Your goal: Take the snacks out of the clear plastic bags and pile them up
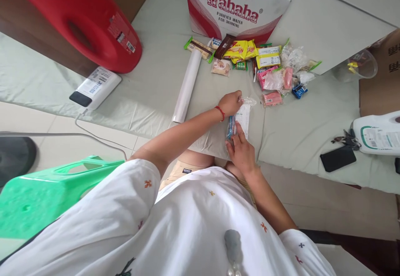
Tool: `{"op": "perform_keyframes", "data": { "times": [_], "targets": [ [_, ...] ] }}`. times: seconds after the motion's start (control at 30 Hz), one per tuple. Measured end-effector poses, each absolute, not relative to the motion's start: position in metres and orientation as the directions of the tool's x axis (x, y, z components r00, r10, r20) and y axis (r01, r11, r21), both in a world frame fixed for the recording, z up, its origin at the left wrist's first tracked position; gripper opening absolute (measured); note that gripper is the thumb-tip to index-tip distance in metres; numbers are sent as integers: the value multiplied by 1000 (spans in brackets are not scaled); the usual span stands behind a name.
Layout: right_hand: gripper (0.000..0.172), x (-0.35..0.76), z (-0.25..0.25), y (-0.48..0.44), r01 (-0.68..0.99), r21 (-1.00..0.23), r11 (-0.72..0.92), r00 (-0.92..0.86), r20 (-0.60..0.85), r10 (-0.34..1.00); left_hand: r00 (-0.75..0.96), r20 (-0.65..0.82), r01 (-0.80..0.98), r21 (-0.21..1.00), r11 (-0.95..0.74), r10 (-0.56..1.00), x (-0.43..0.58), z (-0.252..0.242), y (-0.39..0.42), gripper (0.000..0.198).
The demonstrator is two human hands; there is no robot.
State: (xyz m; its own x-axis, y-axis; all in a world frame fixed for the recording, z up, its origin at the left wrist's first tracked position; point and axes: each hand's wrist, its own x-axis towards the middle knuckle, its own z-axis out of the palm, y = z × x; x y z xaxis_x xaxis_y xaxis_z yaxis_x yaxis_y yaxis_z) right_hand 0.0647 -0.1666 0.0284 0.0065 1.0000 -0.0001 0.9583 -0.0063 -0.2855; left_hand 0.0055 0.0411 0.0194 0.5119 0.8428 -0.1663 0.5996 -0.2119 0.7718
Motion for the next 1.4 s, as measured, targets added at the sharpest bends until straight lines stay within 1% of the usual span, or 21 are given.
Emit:
{"op": "perform_keyframes", "data": {
  "times": [0.07, 0.13, 0.17, 0.23, 0.3, 0.43, 0.5, 0.57, 0.63, 0.7, 0.73, 0.77, 0.8, 0.87, 0.93, 1.03, 1.1, 1.17, 1.27, 1.4],
  "targets": [
    [35, 65, 25, -178, 947, -315, 60, -41, 65, 997, 486, -195, 498, 863, -87, 852, 3, 19, 45, 8],
    [39, 64, 22, -192, 941, -323, 104, -77, 95, 992, 466, -229, 346, 936, 62, 855, 1, 20, 49, 14],
    [41, 63, 20, -199, 939, -324, 118, -90, 98, 991, 468, -246, 271, 954, 128, 849, -1, 22, 51, 19],
    [44, 61, 15, -213, 936, -323, 137, -112, 96, 989, 478, -283, 136, 959, 249, 831, -3, 26, 55, 25],
    [45, 61, 9, -226, 932, -318, 175, -148, 108, 983, 458, -338, 56, 934, 353, 822, -4, 30, 58, 28],
    [55, 65, -1, -243, 897, -340, 283, -229, 191, 955, 351, -431, 43, 894, 446, 831, -3, 32, 60, 32],
    [57, 66, -5, -244, 894, -361, 266, -174, 268, 948, 335, -467, 48, 876, 480, 818, -2, 29, 61, 28],
    [59, 64, -7, -240, 911, -367, 190, -61, 335, 940, 334, -487, 80, 868, 490, 807, 0, 27, 63, 24],
    [59, 61, -9, -233, 930, -353, 105, 25, 346, 938, 328, -490, 165, 872, 462, 808, 1, 27, 66, 25],
    [45, 57, -11, -225, 937, -343, 63, 47, 304, 951, 320, -475, 238, 878, 416, 820, 0, 31, 67, 26],
    [37, 56, -12, -222, 934, -351, 63, 40, 279, 959, 342, -433, 244, 898, 367, 834, -1, 36, 65, 24],
    [30, 56, -12, -221, 926, -370, 72, 29, 260, 965, 388, -364, 231, 928, 293, 847, -3, 43, 63, 20],
    [28, 56, -12, -220, 913, -399, 84, 20, 250, 968, 451, -272, 208, 958, 196, 850, -6, 52, 59, 16],
    [29, 58, -11, -222, 883, -460, 96, 25, 250, 968, 591, -63, 167, 985, -45, 804, -13, 72, 49, 12],
    [32, 62, -10, -226, 867, -490, 91, 54, 275, 960, 653, 62, 184, 954, -238, 755, -19, 92, 39, 14],
    [32, 67, -10, -227, 883, -461, 87, 75, 321, 944, 632, 166, 249, 882, -401, 757, -23, 108, 30, 12],
    [32, 68, -12, -226, 898, -430, 92, 63, 333, 941, 605, 195, 291, 848, -442, 772, -23, 105, 31, 12],
    [32, 67, -14, -223, 908, -405, 105, 40, 333, 942, 579, 174, 359, 823, -440, 797, -23, 94, 35, 12],
    [33, 64, -17, -221, 921, -362, 144, -16, 334, 942, 530, 119, 441, 807, -393, 840, -25, 71, 43, 12],
    [31, 61, -14, -220, 934, -316, 167, -81, 269, 960, 465, 76, 456, 833, -312, 882, -29, 45, 53, 11]
  ]
}}
